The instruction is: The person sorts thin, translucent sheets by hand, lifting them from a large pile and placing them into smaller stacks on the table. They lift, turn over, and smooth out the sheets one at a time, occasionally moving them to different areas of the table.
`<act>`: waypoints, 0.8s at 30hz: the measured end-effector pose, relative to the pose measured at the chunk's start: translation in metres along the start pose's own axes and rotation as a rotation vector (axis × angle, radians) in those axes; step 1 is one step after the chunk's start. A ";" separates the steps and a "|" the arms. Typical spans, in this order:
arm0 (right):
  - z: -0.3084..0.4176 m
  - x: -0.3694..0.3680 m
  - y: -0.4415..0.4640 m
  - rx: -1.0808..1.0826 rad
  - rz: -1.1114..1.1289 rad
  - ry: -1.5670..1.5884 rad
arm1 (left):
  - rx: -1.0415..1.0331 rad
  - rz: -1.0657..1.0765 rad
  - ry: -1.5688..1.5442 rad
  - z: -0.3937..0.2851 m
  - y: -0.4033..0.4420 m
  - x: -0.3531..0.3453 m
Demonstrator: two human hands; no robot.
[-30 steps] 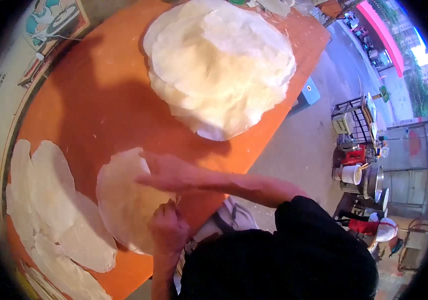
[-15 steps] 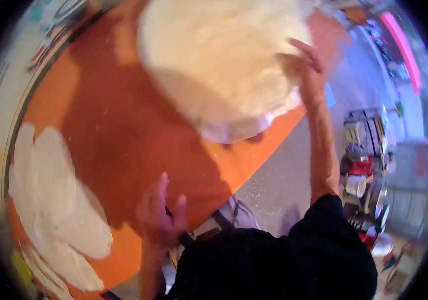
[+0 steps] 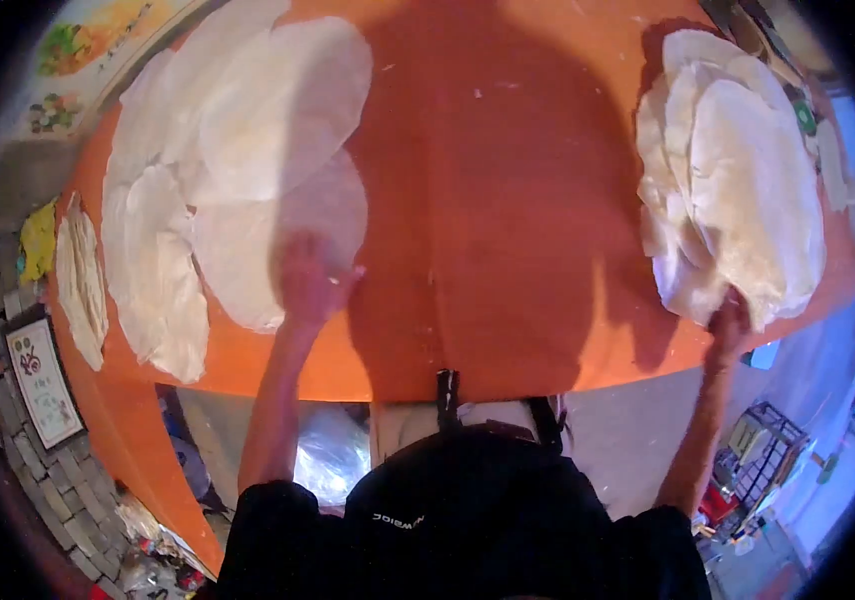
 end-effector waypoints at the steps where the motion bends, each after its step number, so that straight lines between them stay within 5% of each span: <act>1: 0.018 -0.042 -0.039 -0.059 0.181 0.019 | -0.017 -0.006 0.051 -0.002 -0.002 0.002; 4: 0.068 -0.180 -0.149 -0.315 0.586 -0.012 | -0.036 -0.023 -0.010 -0.001 0.001 0.016; 8: 0.108 -0.345 -0.226 -0.109 0.924 0.064 | -0.125 -0.101 -0.226 0.008 0.002 0.017; 12: 0.110 -0.476 -0.247 -0.645 0.962 0.324 | -0.052 -0.196 -0.317 0.022 -0.008 0.016; 15: 0.127 -0.515 -0.253 -0.637 0.895 0.150 | 0.002 -0.278 -0.423 0.021 -0.008 0.038; 18: 0.128 -0.538 -0.261 -0.388 0.961 0.416 | -0.037 -0.153 -0.500 0.014 -0.023 0.051; 20: 0.167 -0.536 -0.261 0.124 1.115 0.223 | -0.042 0.011 -0.509 0.002 -0.034 0.048; 22: 0.200 -0.525 -0.271 0.305 1.146 0.221 | -0.074 0.041 -0.561 -0.016 -0.047 0.033; 24: 0.214 -0.495 -0.286 0.110 1.064 0.308 | -0.056 -0.010 -0.615 -0.032 -0.040 0.027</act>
Point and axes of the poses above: each hand's wrist, its own y-axis towards the middle knuckle, its own x-axis out of the back of the hand, z = x × y, the point moved 3 cm from there along y, towards the middle knuckle, and after that the axes turned 13 degrees about -z, right-handed, at the moved point
